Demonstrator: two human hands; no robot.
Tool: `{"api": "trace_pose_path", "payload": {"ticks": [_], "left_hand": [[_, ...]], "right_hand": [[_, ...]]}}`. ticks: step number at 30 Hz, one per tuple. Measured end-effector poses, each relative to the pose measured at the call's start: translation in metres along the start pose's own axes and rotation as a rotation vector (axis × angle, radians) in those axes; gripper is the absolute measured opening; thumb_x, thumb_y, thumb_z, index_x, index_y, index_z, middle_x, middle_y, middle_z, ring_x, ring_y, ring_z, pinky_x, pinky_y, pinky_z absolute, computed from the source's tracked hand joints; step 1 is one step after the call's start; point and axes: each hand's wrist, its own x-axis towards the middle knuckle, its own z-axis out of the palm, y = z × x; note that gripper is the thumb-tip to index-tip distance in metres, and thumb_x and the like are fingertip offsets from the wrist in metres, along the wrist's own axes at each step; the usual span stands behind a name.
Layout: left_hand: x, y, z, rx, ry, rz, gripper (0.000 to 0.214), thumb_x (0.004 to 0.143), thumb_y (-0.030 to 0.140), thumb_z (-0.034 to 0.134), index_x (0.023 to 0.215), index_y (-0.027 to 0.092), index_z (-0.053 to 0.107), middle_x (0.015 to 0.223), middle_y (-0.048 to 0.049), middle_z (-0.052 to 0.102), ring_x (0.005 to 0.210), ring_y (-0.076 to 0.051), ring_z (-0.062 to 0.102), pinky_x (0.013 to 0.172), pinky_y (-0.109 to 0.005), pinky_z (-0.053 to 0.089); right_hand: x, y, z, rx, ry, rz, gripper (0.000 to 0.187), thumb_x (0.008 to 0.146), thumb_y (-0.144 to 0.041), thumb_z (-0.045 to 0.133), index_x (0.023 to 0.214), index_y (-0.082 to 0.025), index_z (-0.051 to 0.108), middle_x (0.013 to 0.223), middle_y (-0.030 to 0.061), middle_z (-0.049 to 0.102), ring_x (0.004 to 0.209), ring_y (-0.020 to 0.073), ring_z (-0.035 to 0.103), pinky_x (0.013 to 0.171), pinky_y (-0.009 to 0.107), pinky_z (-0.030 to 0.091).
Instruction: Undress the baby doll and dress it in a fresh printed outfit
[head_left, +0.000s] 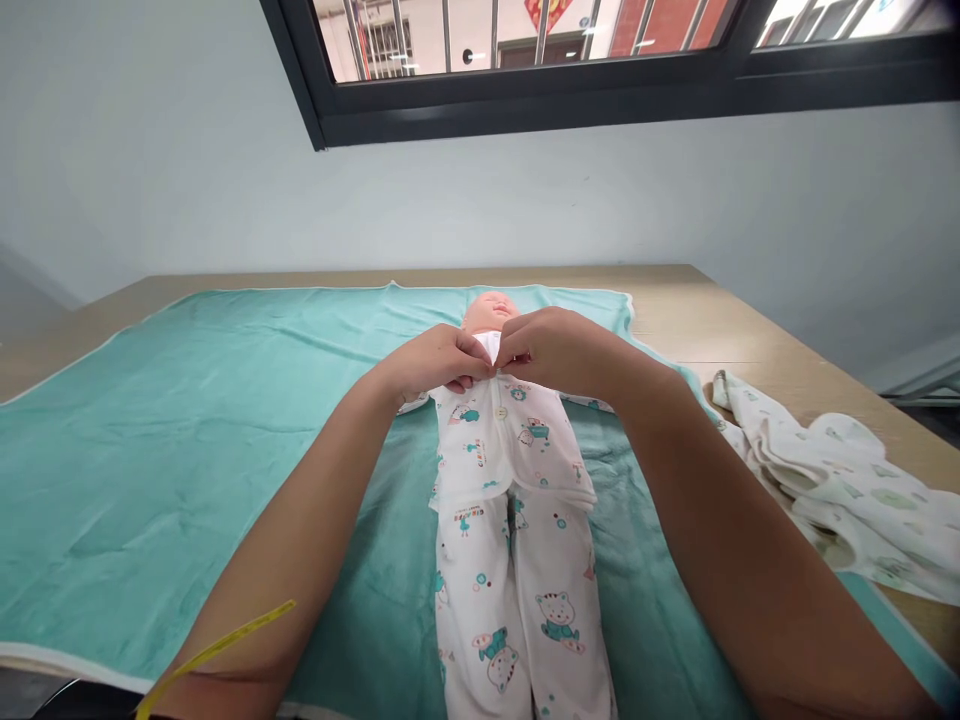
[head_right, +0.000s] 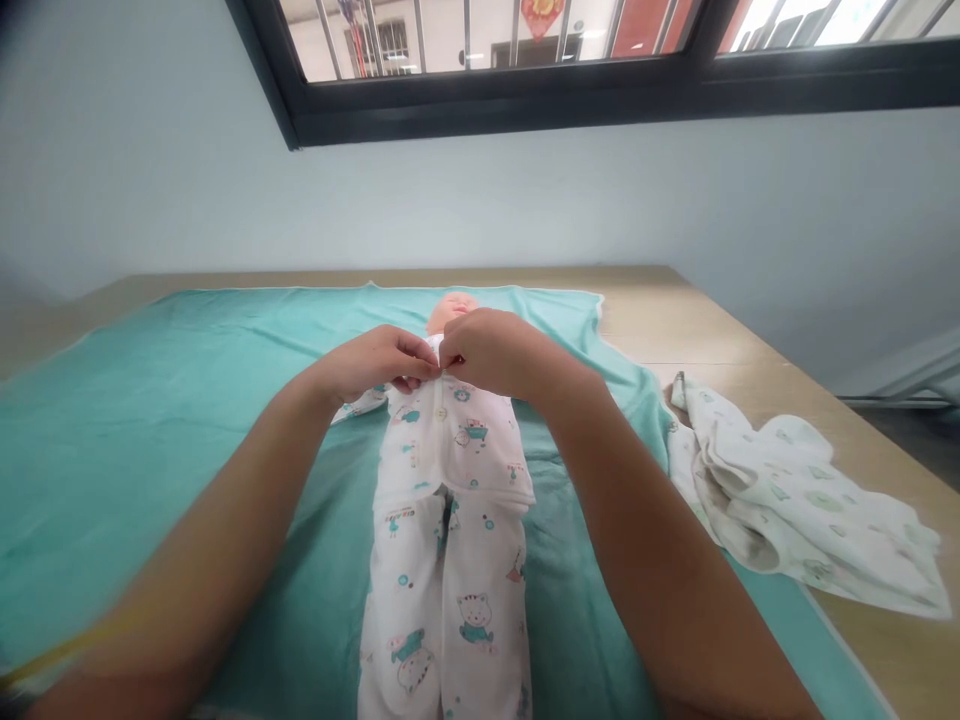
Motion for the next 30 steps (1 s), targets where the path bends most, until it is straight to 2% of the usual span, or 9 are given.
{"api": "trace_pose_path", "payload": {"ticks": [6,11,16,19,22,24,27,30], "left_hand": [[-0.001,0.000,0.000,0.025,0.027,0.031,0.008,0.070,0.028,0.066,0.067,0.021,0.068,0.073,-0.0023,0.061,0.066,-0.014,0.057,0.061,-0.028,0.045],[-0.003,0.002,0.000,0.108,0.056,0.071,0.012,0.074,0.032,0.063,0.072,0.021,0.069,0.076,-0.0029,0.065,0.068,-0.015,0.060,0.061,-0.028,0.045],[-0.005,0.006,0.005,0.097,0.059,0.119,0.012,0.075,0.031,0.061,0.073,0.021,0.066,0.071,-0.0007,0.061,0.064,-0.012,0.055,0.056,-0.025,0.040],[-0.005,0.007,0.007,0.068,0.060,0.138,0.013,0.076,0.031,0.060,0.075,0.020,0.067,0.077,-0.0008,0.062,0.066,-0.012,0.054,0.060,-0.025,0.042],[-0.004,0.004,0.003,0.060,0.049,0.156,0.015,0.077,0.029,0.058,0.080,0.020,0.071,0.080,-0.0023,0.064,0.070,-0.013,0.055,0.063,-0.027,0.044],[-0.003,0.002,-0.001,0.091,0.088,0.159,0.017,0.076,0.026,0.059,0.086,0.021,0.071,0.080,-0.0022,0.066,0.071,-0.013,0.056,0.062,-0.027,0.043],[-0.002,-0.001,-0.006,0.172,0.165,0.131,0.018,0.073,0.025,0.062,0.090,0.023,0.069,0.083,-0.0014,0.067,0.072,-0.014,0.059,0.060,-0.026,0.042],[-0.002,-0.002,-0.007,0.233,0.101,0.119,0.014,0.073,0.027,0.063,0.086,0.022,0.068,0.090,-0.0016,0.068,0.079,-0.016,0.062,0.064,-0.027,0.044]], "right_hand": [[-0.001,-0.002,-0.001,-0.160,-0.006,-0.011,0.032,0.087,-0.020,0.049,0.059,-0.023,0.064,0.066,0.0019,0.053,0.065,0.0143,0.043,0.061,0.032,0.023],[-0.001,0.003,0.000,-0.158,0.070,0.018,0.019,0.083,-0.017,0.053,0.071,-0.023,0.065,0.074,0.0004,0.057,0.066,0.0138,0.044,0.061,0.031,0.023],[0.003,0.009,0.006,-0.148,0.056,0.021,0.014,0.083,-0.017,0.055,0.074,-0.022,0.063,0.077,-0.0004,0.061,0.065,0.0128,0.045,0.059,0.029,0.024],[0.005,0.013,0.009,-0.128,0.065,0.040,0.011,0.084,-0.023,0.059,0.074,-0.022,0.062,0.079,-0.0007,0.063,0.067,0.0129,0.047,0.059,0.028,0.026],[0.005,0.014,0.008,-0.057,0.060,0.078,0.005,0.083,-0.027,0.063,0.082,-0.023,0.066,0.083,-0.0003,0.065,0.072,0.0142,0.051,0.061,0.027,0.029],[0.004,0.012,0.006,-0.021,0.049,0.088,0.008,0.082,-0.024,0.063,0.088,-0.023,0.069,0.088,0.0003,0.067,0.076,0.0147,0.054,0.062,0.027,0.031],[0.002,0.009,0.003,-0.020,0.006,0.048,0.022,0.084,-0.016,0.058,0.096,-0.027,0.073,0.097,0.0004,0.066,0.079,0.0140,0.054,0.065,0.027,0.034],[0.002,0.008,0.004,-0.019,-0.046,0.000,0.030,0.087,-0.013,0.053,0.096,-0.030,0.076,0.099,0.0006,0.064,0.078,0.0130,0.051,0.067,0.028,0.034]]}}
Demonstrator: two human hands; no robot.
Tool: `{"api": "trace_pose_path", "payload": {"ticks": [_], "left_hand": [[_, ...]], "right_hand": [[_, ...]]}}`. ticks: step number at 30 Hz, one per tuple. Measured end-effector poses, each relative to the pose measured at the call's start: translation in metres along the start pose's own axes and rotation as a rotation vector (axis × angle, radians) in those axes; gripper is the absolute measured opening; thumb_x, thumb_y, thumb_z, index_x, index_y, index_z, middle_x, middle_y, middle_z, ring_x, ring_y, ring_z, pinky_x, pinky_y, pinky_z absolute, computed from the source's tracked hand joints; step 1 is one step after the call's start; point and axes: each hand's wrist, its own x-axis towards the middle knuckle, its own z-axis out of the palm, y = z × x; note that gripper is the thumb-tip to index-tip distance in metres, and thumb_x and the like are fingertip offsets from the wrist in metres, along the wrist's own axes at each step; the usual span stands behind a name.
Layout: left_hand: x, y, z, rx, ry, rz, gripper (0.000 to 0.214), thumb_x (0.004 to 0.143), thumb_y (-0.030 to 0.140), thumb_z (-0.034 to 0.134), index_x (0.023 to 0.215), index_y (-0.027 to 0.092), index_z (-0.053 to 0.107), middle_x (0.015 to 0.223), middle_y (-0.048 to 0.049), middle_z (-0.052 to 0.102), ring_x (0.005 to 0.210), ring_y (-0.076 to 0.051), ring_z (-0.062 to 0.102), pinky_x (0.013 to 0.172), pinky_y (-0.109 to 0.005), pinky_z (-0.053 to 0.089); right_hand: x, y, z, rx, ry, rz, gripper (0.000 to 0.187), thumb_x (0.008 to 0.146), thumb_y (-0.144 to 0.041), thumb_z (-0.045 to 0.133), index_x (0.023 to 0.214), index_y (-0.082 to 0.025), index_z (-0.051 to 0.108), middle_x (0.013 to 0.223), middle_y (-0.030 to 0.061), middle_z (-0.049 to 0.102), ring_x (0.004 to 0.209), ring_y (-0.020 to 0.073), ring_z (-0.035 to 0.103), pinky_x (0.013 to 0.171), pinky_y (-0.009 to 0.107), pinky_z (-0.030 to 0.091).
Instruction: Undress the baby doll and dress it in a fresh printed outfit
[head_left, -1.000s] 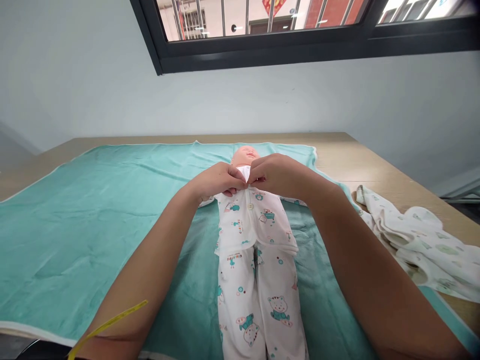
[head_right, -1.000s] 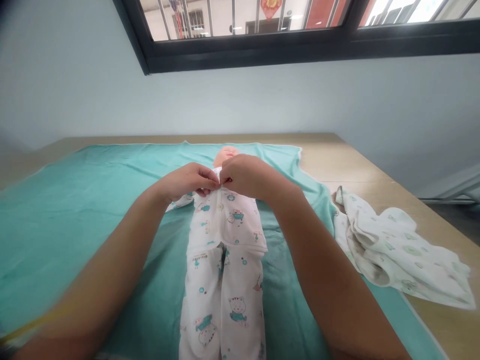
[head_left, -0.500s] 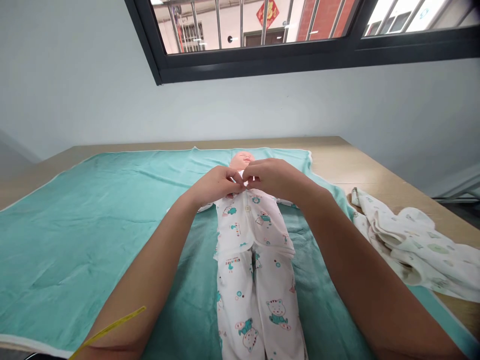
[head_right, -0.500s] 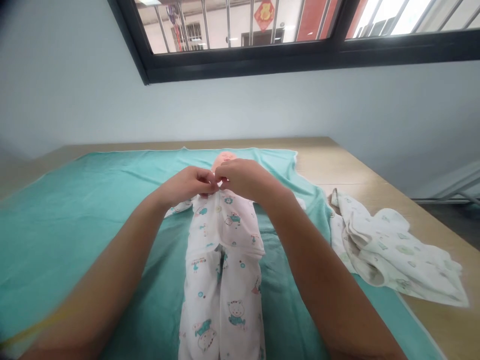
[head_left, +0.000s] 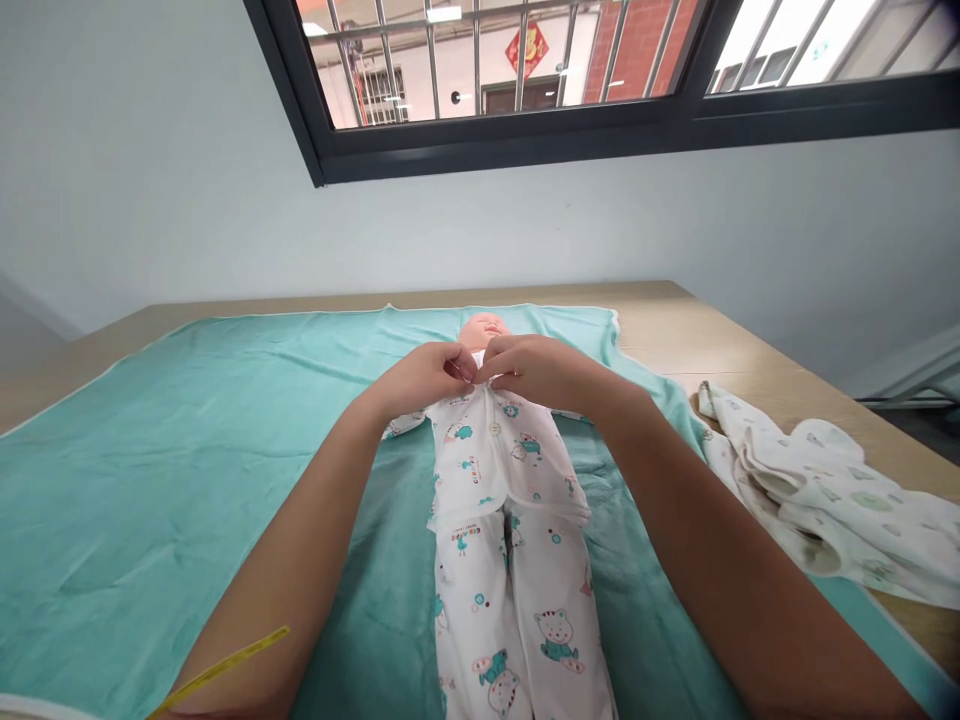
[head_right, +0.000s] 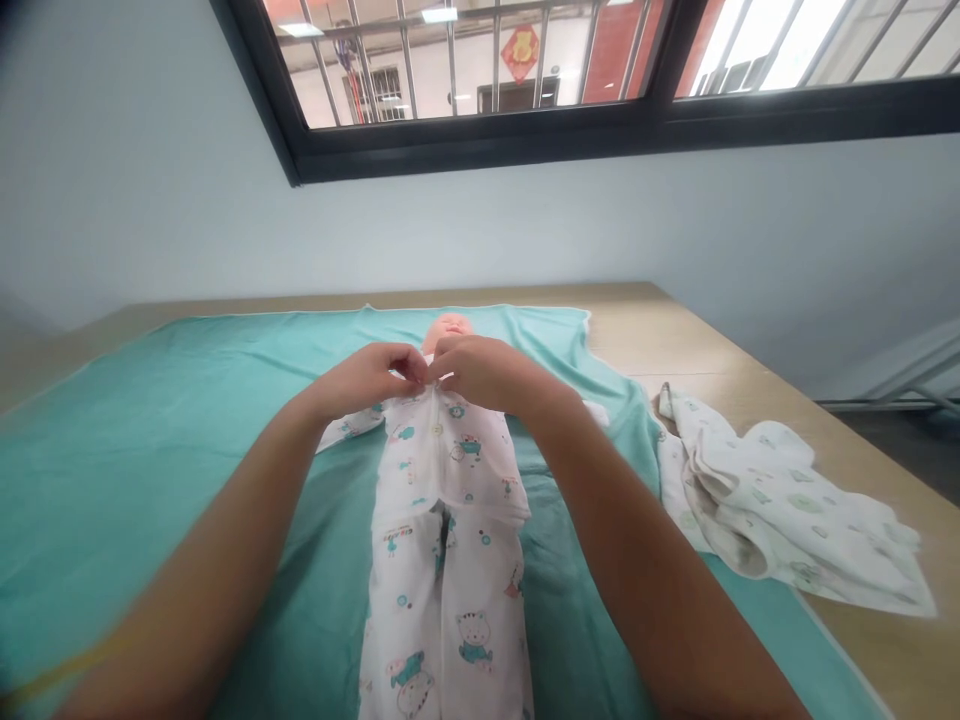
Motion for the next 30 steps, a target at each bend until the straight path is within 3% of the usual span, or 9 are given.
{"api": "trace_pose_path", "payload": {"ticks": [3,17,23,30], "left_hand": [[0.000,0.001,0.000,0.045,-0.058,0.000,0.014,0.075,0.029,0.062,0.086,0.023,0.069,0.093,-0.0008,0.069,0.081,-0.017,0.062,0.065,-0.027,0.045],[0.002,-0.001,0.006,0.074,-0.053,0.056,0.014,0.078,0.034,0.062,0.084,0.024,0.069,0.095,0.0007,0.069,0.085,-0.018,0.063,0.068,-0.028,0.047],[0.004,-0.003,0.009,0.108,-0.026,0.126,0.015,0.080,0.032,0.060,0.081,0.023,0.072,0.090,-0.0005,0.068,0.081,-0.017,0.060,0.069,-0.028,0.046],[0.003,0.000,0.011,0.192,0.033,0.219,0.019,0.083,0.032,0.058,0.078,0.024,0.075,0.090,-0.0006,0.068,0.075,-0.015,0.057,0.063,-0.026,0.042]], "right_hand": [[0.001,0.001,0.003,-0.008,-0.004,-0.011,0.029,0.088,-0.014,0.053,0.087,-0.028,0.077,0.094,0.0016,0.063,0.076,0.0127,0.050,0.066,0.028,0.033],[0.001,0.000,0.002,0.000,-0.001,0.023,0.020,0.085,-0.011,0.053,0.080,-0.021,0.069,0.087,0.0007,0.064,0.073,0.0116,0.050,0.063,0.027,0.029],[0.000,0.007,0.002,0.095,0.031,0.064,0.017,0.082,-0.017,0.057,0.087,-0.024,0.071,0.088,-0.0006,0.067,0.072,0.0122,0.053,0.061,0.026,0.032],[0.000,0.011,0.000,0.162,0.022,0.063,0.019,0.081,-0.021,0.058,0.081,-0.027,0.077,0.081,-0.0016,0.070,0.072,0.0135,0.056,0.062,0.027,0.036]]}}
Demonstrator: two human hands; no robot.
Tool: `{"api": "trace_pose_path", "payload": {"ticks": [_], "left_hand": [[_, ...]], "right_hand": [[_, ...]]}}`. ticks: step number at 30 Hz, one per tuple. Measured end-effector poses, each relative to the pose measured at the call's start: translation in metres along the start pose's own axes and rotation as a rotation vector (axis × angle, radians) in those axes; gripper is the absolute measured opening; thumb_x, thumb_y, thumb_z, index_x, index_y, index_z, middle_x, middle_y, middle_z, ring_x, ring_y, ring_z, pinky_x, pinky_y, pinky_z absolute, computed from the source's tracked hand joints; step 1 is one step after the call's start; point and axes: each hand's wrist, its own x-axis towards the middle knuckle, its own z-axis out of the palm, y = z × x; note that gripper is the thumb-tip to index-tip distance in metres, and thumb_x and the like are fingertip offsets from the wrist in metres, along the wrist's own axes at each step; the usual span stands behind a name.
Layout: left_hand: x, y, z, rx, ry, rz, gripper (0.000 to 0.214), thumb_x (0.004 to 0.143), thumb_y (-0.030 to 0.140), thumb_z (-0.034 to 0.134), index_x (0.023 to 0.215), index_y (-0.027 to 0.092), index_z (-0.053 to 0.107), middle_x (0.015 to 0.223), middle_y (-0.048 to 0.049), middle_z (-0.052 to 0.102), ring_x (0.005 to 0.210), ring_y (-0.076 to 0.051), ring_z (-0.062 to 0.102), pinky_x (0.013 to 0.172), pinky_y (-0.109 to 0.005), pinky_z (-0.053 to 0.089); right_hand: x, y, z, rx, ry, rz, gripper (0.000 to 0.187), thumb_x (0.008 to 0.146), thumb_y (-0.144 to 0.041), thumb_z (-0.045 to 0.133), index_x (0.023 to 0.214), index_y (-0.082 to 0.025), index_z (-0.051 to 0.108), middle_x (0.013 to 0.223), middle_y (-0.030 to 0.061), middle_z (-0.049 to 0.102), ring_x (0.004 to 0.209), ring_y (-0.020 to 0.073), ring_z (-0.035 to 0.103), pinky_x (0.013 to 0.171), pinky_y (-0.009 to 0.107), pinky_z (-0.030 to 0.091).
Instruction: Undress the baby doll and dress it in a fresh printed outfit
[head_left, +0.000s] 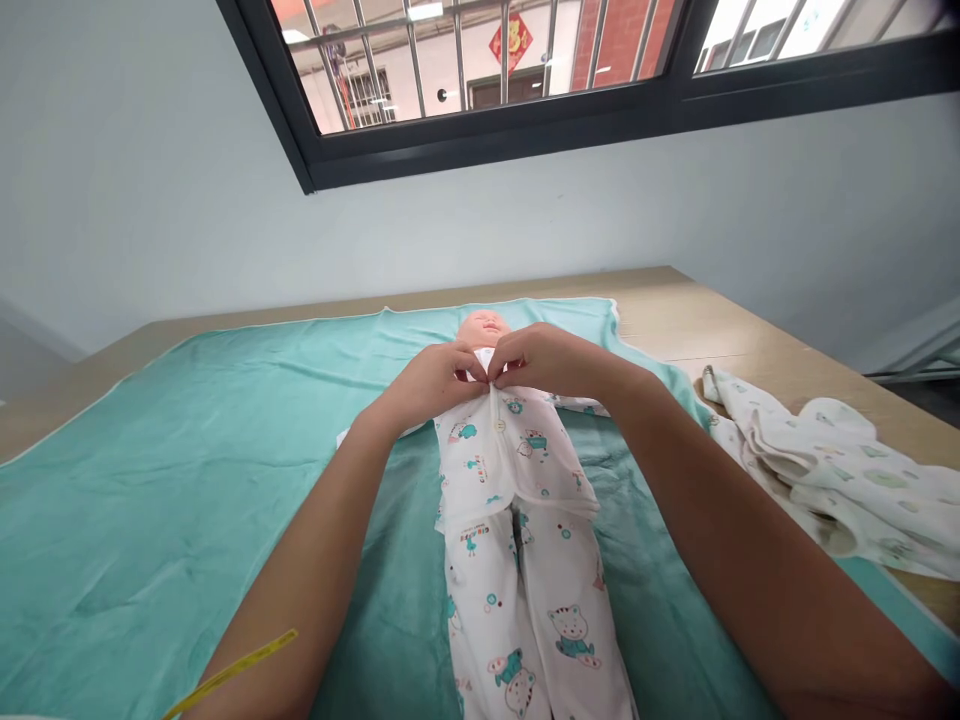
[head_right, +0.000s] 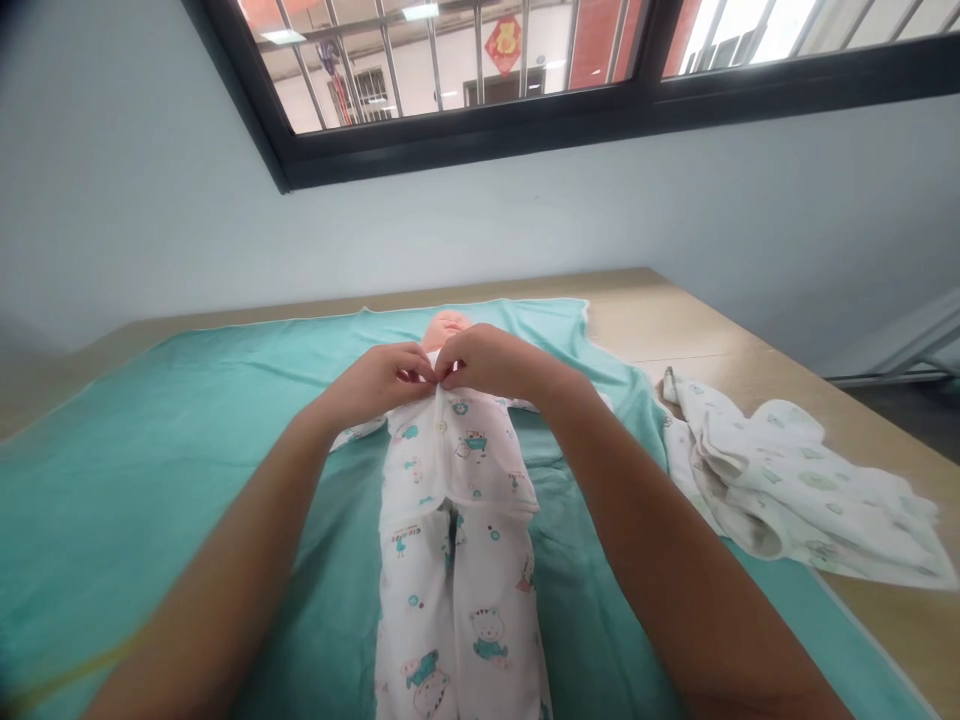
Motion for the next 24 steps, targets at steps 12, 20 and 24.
{"api": "trace_pose_path", "payload": {"ticks": [12,20,24], "left_hand": [[0.002,-0.005,0.000,-0.059,-0.050,0.004,0.019,0.085,0.032,0.059,0.086,0.028,0.077,0.095,0.0004,0.067,0.079,-0.014,0.057,0.066,-0.027,0.044],[0.001,-0.004,-0.003,-0.049,-0.073,0.046,0.016,0.083,0.029,0.063,0.090,0.028,0.077,0.096,0.0000,0.066,0.081,-0.015,0.058,0.073,-0.028,0.047],[0.002,-0.003,0.002,0.012,-0.010,0.078,0.013,0.084,0.030,0.063,0.084,0.026,0.076,0.091,-0.0003,0.066,0.078,-0.014,0.058,0.072,-0.028,0.046]], "right_hand": [[0.003,0.008,0.006,0.109,-0.019,0.033,0.006,0.075,-0.027,0.066,0.077,-0.024,0.071,0.081,-0.0009,0.065,0.076,0.0142,0.054,0.064,0.027,0.037],[0.002,0.012,0.009,0.184,-0.009,0.051,0.005,0.075,-0.028,0.064,0.075,-0.024,0.068,0.080,-0.0015,0.064,0.076,0.0140,0.055,0.063,0.026,0.038],[0.000,0.012,0.005,0.187,-0.004,0.082,0.008,0.073,-0.031,0.066,0.075,-0.024,0.070,0.079,-0.0015,0.064,0.074,0.0138,0.054,0.063,0.027,0.037]]}}
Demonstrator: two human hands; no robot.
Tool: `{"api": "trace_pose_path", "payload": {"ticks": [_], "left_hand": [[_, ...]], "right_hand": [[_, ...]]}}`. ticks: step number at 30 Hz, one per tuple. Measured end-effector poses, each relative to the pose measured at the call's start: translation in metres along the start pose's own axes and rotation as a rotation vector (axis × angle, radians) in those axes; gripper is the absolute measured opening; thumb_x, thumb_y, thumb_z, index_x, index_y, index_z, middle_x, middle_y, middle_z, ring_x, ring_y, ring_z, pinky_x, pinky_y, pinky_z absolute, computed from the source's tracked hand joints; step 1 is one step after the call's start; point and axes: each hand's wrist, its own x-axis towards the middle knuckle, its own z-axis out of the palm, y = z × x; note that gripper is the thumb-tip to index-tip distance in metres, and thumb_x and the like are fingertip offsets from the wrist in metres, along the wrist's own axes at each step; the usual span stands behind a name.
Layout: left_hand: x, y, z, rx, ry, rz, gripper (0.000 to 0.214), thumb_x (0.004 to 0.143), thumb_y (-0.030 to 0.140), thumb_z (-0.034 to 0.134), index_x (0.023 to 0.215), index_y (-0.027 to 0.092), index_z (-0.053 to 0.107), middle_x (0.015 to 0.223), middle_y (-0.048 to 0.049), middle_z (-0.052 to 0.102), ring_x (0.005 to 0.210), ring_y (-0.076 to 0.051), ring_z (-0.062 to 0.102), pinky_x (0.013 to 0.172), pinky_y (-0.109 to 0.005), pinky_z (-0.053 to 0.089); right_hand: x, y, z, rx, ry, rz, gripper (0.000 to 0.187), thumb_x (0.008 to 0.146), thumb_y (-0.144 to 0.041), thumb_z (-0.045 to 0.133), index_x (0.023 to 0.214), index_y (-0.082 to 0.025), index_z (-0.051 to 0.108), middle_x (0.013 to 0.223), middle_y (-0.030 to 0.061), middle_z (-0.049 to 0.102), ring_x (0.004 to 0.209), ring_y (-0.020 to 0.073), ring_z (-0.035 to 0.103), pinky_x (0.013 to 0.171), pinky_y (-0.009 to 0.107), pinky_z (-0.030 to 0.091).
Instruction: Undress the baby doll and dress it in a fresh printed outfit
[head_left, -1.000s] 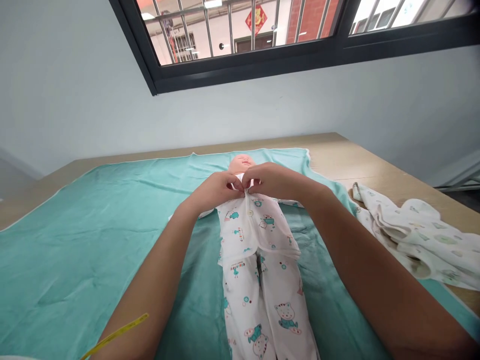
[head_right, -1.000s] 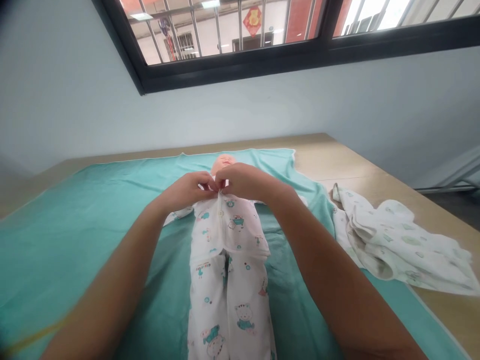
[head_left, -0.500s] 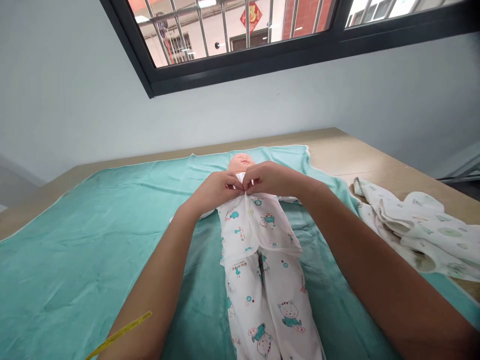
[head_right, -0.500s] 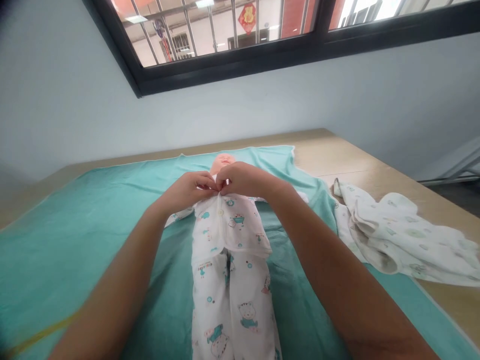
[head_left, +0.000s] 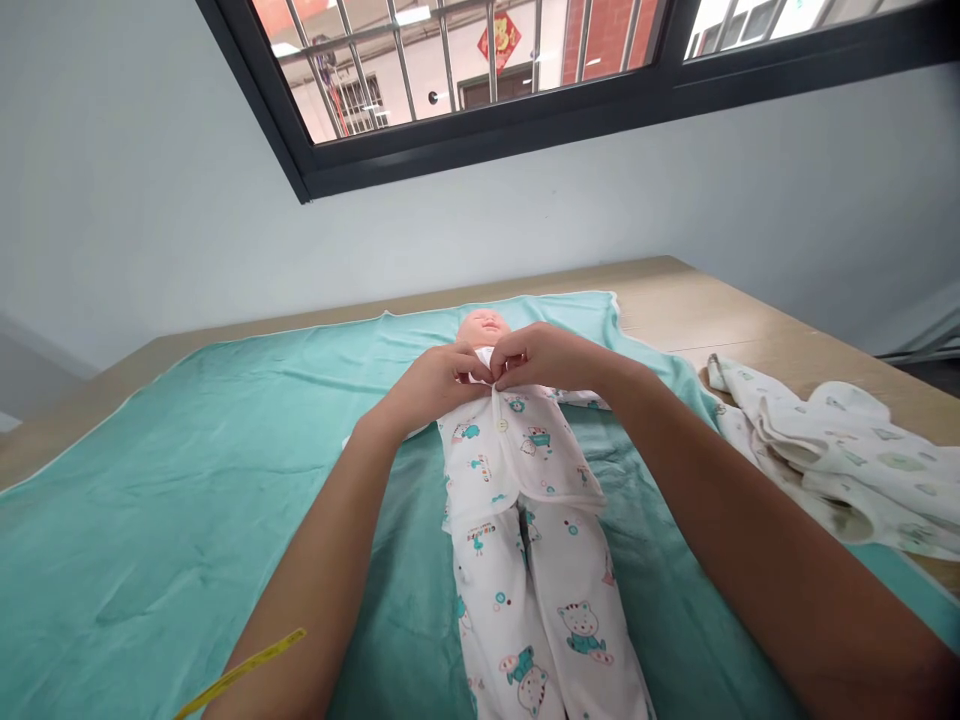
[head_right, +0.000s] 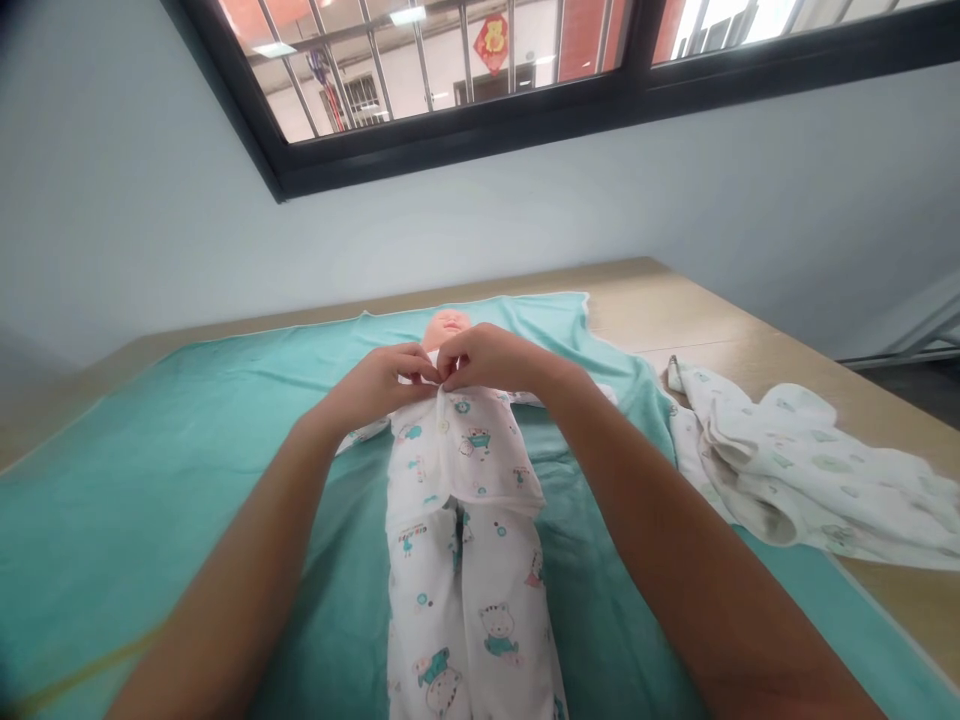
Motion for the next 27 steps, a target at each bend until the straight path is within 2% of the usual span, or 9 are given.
{"api": "trace_pose_path", "payload": {"ticks": [7,10,13,18,22,24,27], "left_hand": [[0.001,0.001,0.005,0.091,0.063,0.087,0.017,0.084,0.023,0.056,0.076,0.021,0.071,0.085,-0.0012,0.066,0.074,-0.013,0.057,0.068,-0.027,0.044],[-0.001,0.001,0.000,0.098,0.085,0.044,0.013,0.081,0.022,0.057,0.072,0.019,0.065,0.080,-0.0010,0.065,0.073,-0.014,0.056,0.067,-0.027,0.045],[-0.004,0.001,-0.006,0.071,0.067,-0.029,0.011,0.080,0.024,0.055,0.075,0.020,0.064,0.081,-0.0010,0.066,0.073,-0.014,0.057,0.066,-0.027,0.045],[-0.010,0.005,-0.016,0.107,-0.117,-0.169,0.015,0.080,0.032,0.055,0.073,0.022,0.064,0.074,-0.0007,0.064,0.062,-0.014,0.053,0.052,-0.026,0.037],[-0.015,0.016,-0.020,0.089,-0.381,-0.226,0.020,0.077,0.039,0.061,0.066,0.022,0.064,0.067,0.0002,0.060,0.055,-0.012,0.048,0.046,-0.025,0.032],[-0.016,0.022,-0.021,0.062,-0.483,-0.226,0.022,0.077,0.042,0.062,0.066,0.023,0.065,0.067,0.0002,0.061,0.056,-0.013,0.051,0.046,-0.025,0.033],[-0.017,0.028,-0.021,0.036,-0.498,-0.196,0.019,0.077,0.038,0.061,0.066,0.023,0.066,0.069,-0.0002,0.064,0.059,-0.013,0.055,0.048,-0.024,0.035]], "right_hand": [[-0.004,-0.002,-0.009,-0.037,-0.003,0.012,0.008,0.074,-0.031,0.065,0.074,-0.025,0.070,0.073,-0.0030,0.063,0.071,0.0138,0.053,0.062,0.027,0.036],[-0.008,-0.003,-0.014,-0.082,-0.024,0.028,0.009,0.074,-0.032,0.066,0.073,-0.024,0.070,0.075,-0.0022,0.064,0.069,0.0137,0.053,0.061,0.028,0.035],[-0.013,-0.009,-0.018,-0.145,-0.063,0.047,0.008,0.075,-0.031,0.066,0.073,-0.024,0.068,0.076,-0.0014,0.064,0.065,0.0129,0.051,0.058,0.028,0.033],[-0.022,-0.029,-0.021,-0.218,-0.098,0.066,0.007,0.076,-0.031,0.066,0.074,-0.025,0.067,0.074,-0.0008,0.062,0.058,0.0112,0.046,0.054,0.029,0.030],[-0.027,-0.040,-0.019,-0.150,-0.255,0.008,0.010,0.076,-0.029,0.066,0.083,-0.030,0.073,0.079,-0.0011,0.066,0.062,0.0130,0.053,0.054,0.029,0.032],[-0.028,-0.044,-0.016,-0.139,-0.310,0.016,0.007,0.076,-0.028,0.066,0.079,-0.029,0.073,0.074,-0.0010,0.065,0.059,0.0127,0.052,0.053,0.029,0.031],[-0.028,-0.051,-0.007,-0.196,-0.341,0.083,0.007,0.074,-0.026,0.068,0.067,-0.025,0.067,0.064,-0.0018,0.059,0.053,0.0106,0.045,0.051,0.029,0.030]]}}
